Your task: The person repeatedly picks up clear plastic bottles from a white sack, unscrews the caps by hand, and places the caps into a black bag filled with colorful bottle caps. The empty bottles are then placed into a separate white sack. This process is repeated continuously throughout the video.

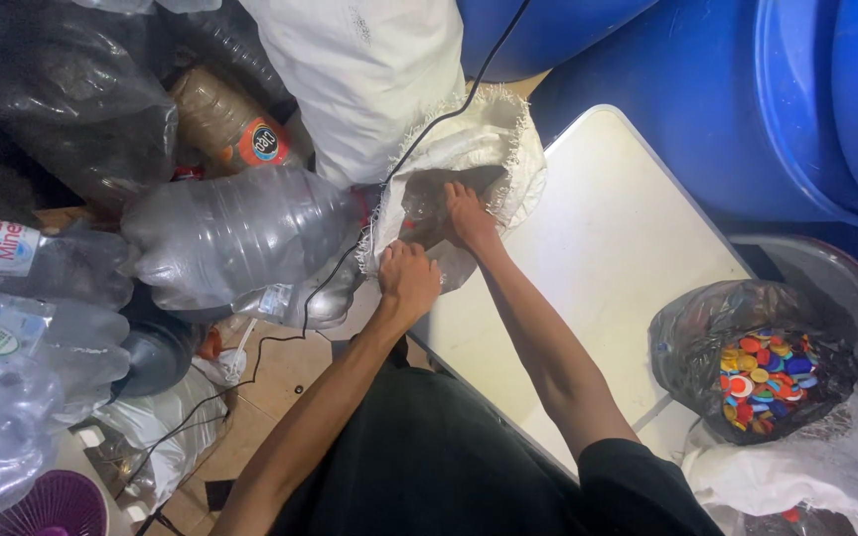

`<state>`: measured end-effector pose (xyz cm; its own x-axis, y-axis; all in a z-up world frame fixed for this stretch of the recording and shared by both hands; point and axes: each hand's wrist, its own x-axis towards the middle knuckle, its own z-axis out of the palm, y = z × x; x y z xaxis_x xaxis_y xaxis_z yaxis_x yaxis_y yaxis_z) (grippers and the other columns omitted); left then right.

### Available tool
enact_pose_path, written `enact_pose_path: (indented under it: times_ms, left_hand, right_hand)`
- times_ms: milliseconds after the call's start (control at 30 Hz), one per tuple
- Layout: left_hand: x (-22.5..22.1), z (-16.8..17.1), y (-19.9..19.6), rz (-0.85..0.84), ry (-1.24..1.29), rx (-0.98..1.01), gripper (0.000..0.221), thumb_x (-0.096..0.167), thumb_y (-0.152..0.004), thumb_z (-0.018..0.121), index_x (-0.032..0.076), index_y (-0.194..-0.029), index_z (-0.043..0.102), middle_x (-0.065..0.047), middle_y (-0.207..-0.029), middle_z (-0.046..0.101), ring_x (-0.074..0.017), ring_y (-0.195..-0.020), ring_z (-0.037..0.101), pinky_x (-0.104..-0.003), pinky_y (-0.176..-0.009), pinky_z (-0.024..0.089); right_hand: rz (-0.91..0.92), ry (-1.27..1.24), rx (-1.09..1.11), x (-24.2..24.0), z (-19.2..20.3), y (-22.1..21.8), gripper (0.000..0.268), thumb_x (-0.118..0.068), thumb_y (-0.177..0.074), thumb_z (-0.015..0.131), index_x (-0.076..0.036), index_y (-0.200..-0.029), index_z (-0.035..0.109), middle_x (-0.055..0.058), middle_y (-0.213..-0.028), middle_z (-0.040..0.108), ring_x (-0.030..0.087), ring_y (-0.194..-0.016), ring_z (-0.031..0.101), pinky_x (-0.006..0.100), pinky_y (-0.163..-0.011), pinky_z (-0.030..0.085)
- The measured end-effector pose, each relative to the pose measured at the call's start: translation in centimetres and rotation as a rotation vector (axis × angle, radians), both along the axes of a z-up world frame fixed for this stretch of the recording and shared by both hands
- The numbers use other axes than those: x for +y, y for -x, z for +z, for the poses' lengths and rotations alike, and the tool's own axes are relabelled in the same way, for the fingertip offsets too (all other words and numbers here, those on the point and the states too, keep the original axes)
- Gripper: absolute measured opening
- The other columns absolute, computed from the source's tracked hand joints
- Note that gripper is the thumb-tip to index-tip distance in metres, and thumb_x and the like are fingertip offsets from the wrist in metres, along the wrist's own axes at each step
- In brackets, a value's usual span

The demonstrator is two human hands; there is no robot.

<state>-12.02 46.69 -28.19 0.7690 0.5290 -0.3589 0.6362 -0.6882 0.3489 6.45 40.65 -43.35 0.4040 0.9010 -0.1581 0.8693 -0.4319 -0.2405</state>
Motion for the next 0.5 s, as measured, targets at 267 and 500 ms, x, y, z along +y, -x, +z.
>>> enact_pose_path:
  times_ms: [267, 500]
  left_hand:
    - [1.6, -0.1, -2.3, 0.007, 0.202, -0.094, 0.032, 0.025, -0.098, 0.063, -0.002, -0.116, 0.064, -0.023, -0.099, 0.07, -0.0381, -0.1, 0.065, -0.049, -0.091, 0.05]
    - [2.1, -7.6, -3.5, 0.469, 0.639, -0.504, 0.052, 0.009, -0.091, 0.06, -0.003, -0.139, 0.043, -0.025, -0.121, 0.063, -0.0355, -0.102, 0.07, -0.044, -0.088, 0.056]
  right_hand:
    - [0.092, 0.187, -0.022, -1.4, -0.4, 1.0, 0.056, -0.016, -0.086, 0.067, -0.01, -0.141, 0.056, 0.018, -0.126, 0.058, 0.035, -0.113, 0.057, 0.045, -0.094, 0.051]
    - [-0.08, -0.121, 0.128, 0.8, 11.3, -0.1, 0.057, -0.024, -0.08, 0.077, -0.011, -0.132, 0.06, 0.014, -0.115, 0.06, 0.034, -0.109, 0.056, 0.048, -0.088, 0.045]
